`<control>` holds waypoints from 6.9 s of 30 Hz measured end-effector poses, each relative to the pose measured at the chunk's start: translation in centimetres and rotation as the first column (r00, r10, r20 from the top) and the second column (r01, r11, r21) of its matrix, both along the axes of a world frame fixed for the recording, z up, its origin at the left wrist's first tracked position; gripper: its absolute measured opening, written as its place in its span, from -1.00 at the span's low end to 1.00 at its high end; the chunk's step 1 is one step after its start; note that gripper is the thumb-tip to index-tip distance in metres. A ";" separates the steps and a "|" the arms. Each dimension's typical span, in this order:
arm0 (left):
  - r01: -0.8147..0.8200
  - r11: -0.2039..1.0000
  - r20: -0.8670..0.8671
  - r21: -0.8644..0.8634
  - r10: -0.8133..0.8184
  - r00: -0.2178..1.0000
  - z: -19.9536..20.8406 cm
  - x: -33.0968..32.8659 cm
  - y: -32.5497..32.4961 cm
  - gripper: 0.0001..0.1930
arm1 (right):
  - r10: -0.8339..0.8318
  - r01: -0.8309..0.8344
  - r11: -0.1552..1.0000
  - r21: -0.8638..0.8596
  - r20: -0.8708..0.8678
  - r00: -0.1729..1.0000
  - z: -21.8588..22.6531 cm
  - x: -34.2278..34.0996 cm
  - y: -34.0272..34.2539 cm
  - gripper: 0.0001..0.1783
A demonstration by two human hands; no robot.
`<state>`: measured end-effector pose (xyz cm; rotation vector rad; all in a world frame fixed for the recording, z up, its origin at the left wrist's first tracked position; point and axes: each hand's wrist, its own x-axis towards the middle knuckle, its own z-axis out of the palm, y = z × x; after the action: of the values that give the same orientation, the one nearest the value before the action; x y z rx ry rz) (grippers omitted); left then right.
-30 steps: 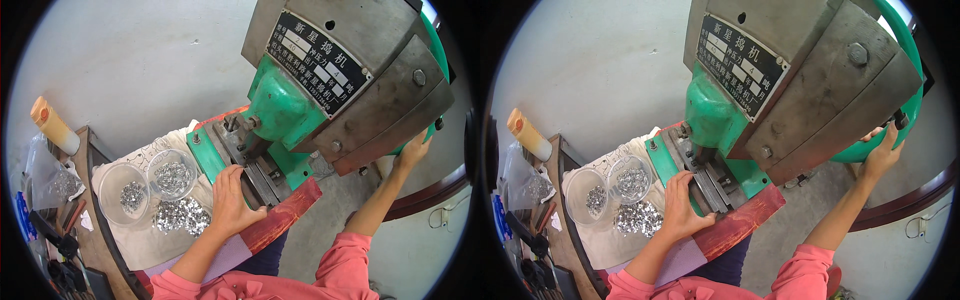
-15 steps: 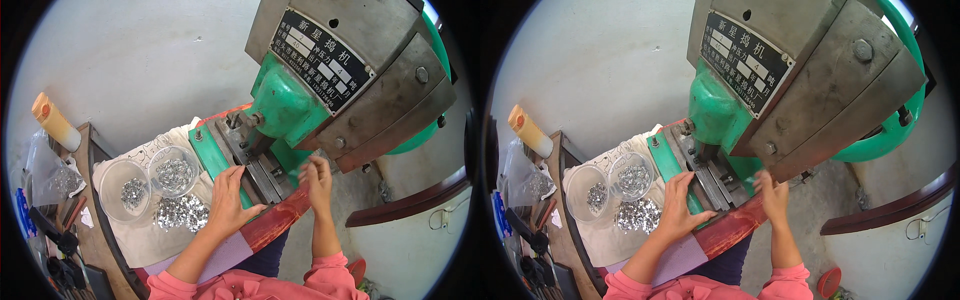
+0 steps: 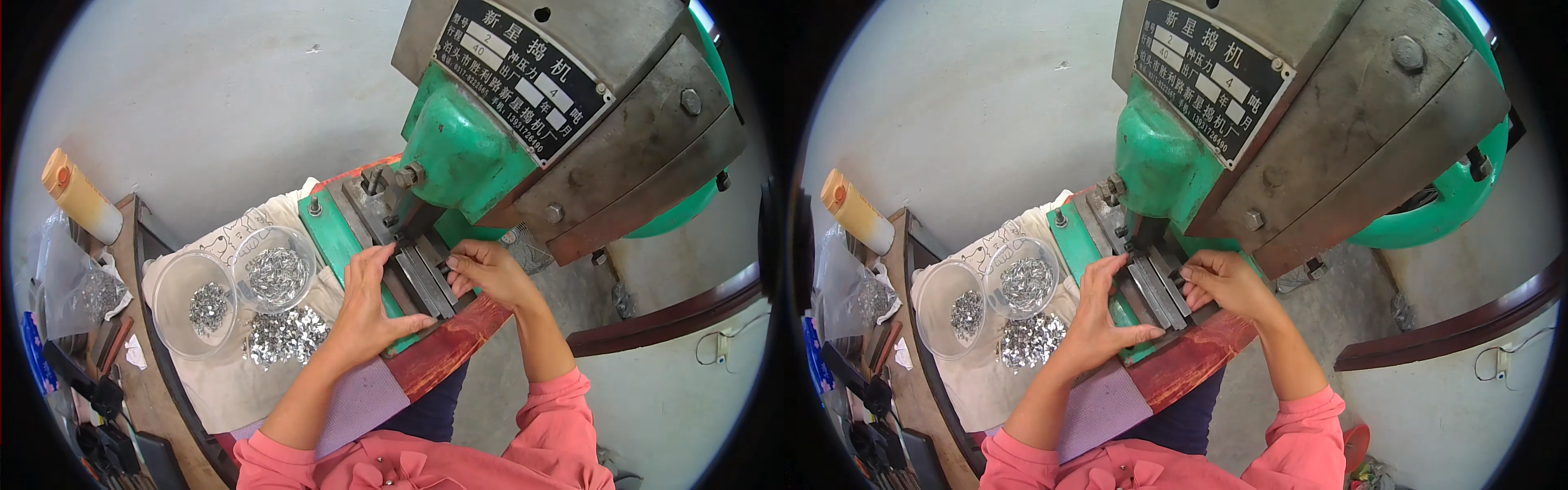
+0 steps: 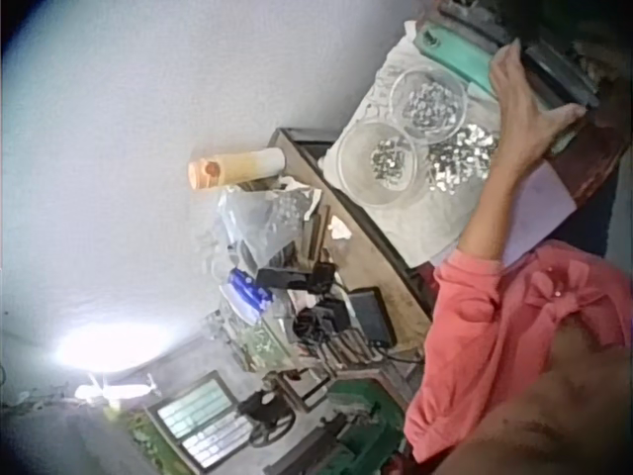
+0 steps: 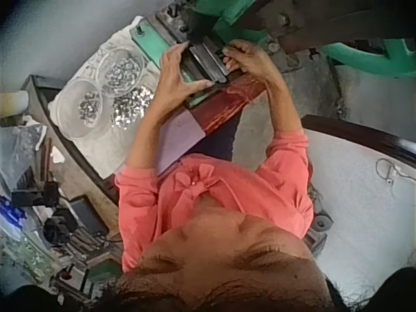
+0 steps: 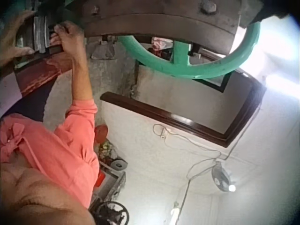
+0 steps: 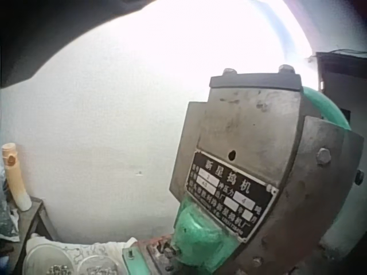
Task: The person places small silver metal pieces into a long metal tray with slots. They then insert the tray into a green press machine and operate the lever to process the parts. The person removes the tray and repeats the process of filling and pressing.
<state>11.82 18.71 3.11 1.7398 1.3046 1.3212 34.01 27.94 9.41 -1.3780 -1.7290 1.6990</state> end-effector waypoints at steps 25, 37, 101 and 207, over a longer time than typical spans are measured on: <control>-0.025 0.999 0.095 -0.037 0.029 0.995 0.5 -1.1 1.2 -0.65 | -0.218 -0.248 0.476 0.844 0.386 0.896 -2.2 -0.7 -10.7 -0.68; -0.039 0.972 0.268 -0.232 0.102 0.958 2.2 -1.0 -6.6 -0.78 | -0.422 -0.006 0.356 0.935 0.166 0.891 -6.0 1.5 -14.5 -0.79; 0.069 0.710 0.612 -0.701 0.548 0.570 -3.9 -8.0 -21.6 -0.71 | 0.142 -0.316 0.593 0.741 0.290 0.947 -6.6 -6.8 -17.2 -0.55; -0.431 0.867 -0.236 -0.249 0.377 0.896 -2.3 -12.0 -20.5 -0.84 | 0.383 -0.543 0.362 0.758 0.410 0.828 -7.2 -16.4 -15.2 -0.78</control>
<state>-0.21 -1.78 0.77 1.4475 1.9491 1.1183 17.63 12.78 2.18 -0.5429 -2.6989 0.5801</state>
